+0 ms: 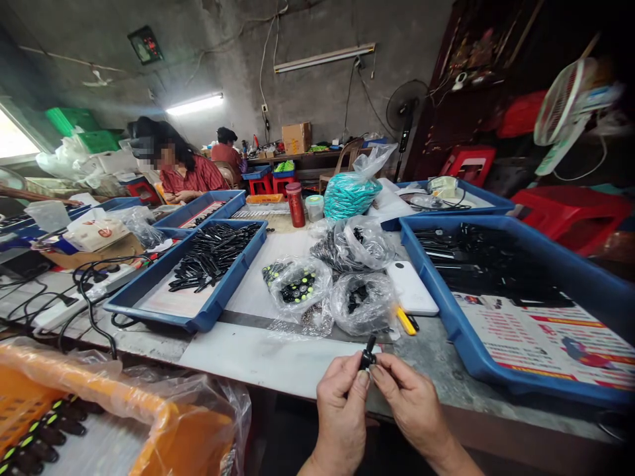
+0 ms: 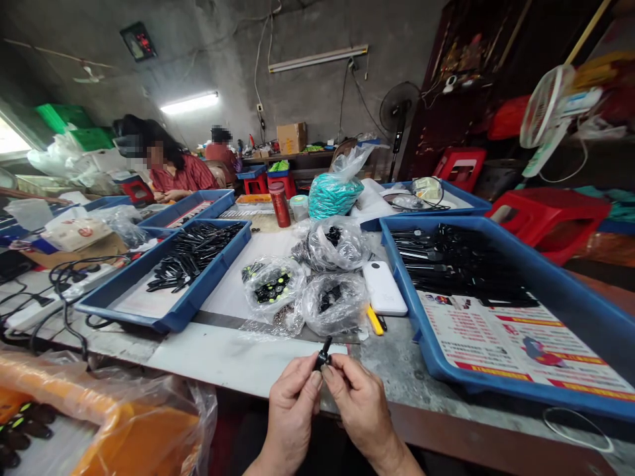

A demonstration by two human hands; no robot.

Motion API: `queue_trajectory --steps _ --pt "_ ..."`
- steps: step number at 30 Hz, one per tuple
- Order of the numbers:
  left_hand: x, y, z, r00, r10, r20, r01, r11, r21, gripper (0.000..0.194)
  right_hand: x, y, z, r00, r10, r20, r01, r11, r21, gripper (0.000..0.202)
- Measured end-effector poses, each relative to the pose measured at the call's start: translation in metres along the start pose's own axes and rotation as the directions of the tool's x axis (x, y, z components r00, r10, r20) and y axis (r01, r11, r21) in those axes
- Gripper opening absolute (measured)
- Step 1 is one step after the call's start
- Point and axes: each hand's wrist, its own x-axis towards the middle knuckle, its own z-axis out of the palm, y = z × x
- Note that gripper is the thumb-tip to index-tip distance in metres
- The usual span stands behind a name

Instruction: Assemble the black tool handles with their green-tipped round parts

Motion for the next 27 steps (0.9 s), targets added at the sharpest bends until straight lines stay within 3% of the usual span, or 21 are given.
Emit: queue_trajectory --steps 4,10,16,22,27 --pt "0.0 0.0003 0.0003 1.0 -0.002 0.025 0.003 0.999 -0.033 0.027 0.0019 -0.0006 -0.001 1.0 -0.008 0.0 0.008 1.0 -0.006 0.025" --pt "0.0002 0.0005 0.001 0.999 -0.003 0.044 0.006 0.998 -0.058 0.027 -0.0025 0.0047 0.0032 0.993 0.101 -0.068 -0.098 0.994 0.055 0.023" --pt "0.0001 -0.0003 0.0012 1.0 0.001 0.016 -0.001 1.0 -0.017 0.029 -0.0018 0.0026 0.0049 0.995 0.075 -0.065 -0.074 0.997 0.015 0.028" --pt "-0.0001 -0.0001 0.001 0.999 -0.008 0.041 0.009 1.0 -0.026 0.028 -0.002 0.0001 0.0051 0.987 0.159 -0.012 -0.158 0.986 0.046 0.043" --pt "0.0008 -0.0003 0.0006 0.999 -0.024 0.046 0.026 0.999 -0.042 0.027 -0.0014 0.0025 0.0012 0.991 0.112 0.071 -0.119 0.987 0.106 0.034"
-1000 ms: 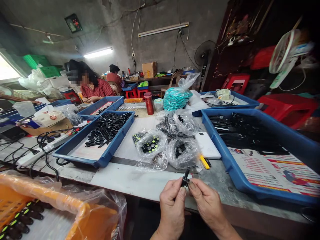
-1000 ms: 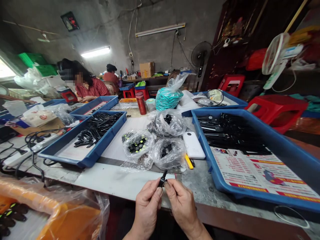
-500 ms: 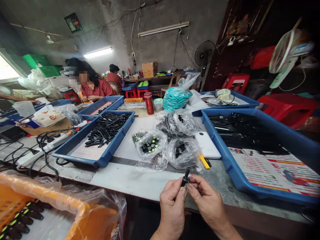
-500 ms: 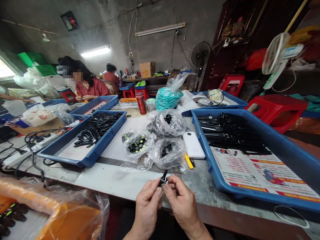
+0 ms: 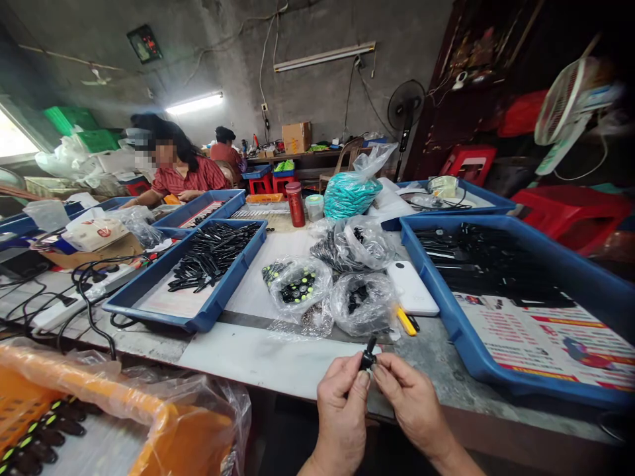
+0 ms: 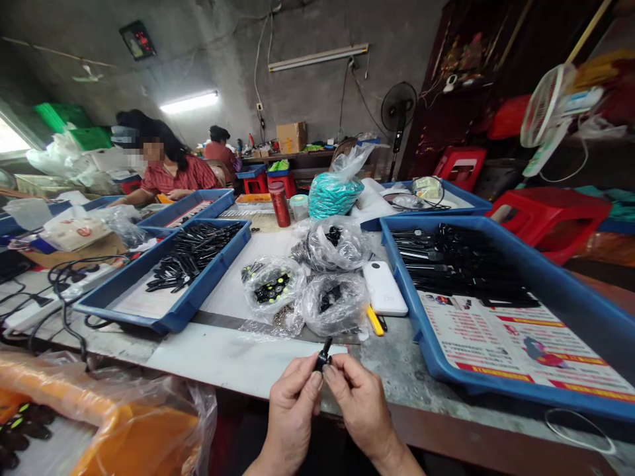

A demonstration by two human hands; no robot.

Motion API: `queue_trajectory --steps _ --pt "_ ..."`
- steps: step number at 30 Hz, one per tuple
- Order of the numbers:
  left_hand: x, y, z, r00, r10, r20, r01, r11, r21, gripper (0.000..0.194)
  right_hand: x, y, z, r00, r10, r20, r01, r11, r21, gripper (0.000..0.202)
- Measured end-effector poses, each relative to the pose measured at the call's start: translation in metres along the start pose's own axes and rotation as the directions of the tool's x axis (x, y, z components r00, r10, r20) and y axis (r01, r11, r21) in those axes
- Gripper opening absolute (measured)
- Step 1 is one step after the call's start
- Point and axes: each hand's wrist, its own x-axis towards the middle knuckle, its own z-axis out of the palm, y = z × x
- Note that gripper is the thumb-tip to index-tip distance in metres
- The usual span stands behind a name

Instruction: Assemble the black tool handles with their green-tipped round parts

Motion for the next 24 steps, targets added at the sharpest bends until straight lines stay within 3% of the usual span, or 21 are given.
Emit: queue_trajectory --steps 3,9,13,17,22,24 --pt "0.0 0.0 0.0 1.0 0.009 -0.003 -0.009 1.0 0.002 0.027 0.003 0.003 -0.001 1.0 -0.002 0.012 0.002 1.0 0.018 0.029" --pt "-0.001 0.001 0.001 1.0 0.014 0.016 -0.014 1.0 -0.022 0.027 0.009 0.005 0.002 0.974 0.163 -0.159 -0.131 0.972 0.193 0.037" --pt "-0.001 0.002 0.001 1.0 0.006 0.019 -0.006 0.999 -0.033 0.027 0.011 0.008 0.001 0.993 0.09 -0.081 -0.078 0.987 0.142 0.032" --pt "-0.001 0.002 0.001 1.0 0.002 0.013 -0.002 1.0 -0.029 0.027 0.012 0.014 -0.002 0.963 0.157 -0.219 -0.116 0.975 0.19 0.033" --pt "-0.002 0.002 0.002 0.999 -0.027 0.034 0.028 0.999 -0.035 0.027 0.012 0.015 -0.003 0.994 0.037 -0.105 -0.026 0.995 0.1 0.036" --pt "-0.002 0.001 0.003 0.999 -0.027 0.03 0.029 0.999 -0.042 0.027 0.012 0.016 -0.002 0.981 0.097 -0.169 -0.078 0.99 0.117 0.036"
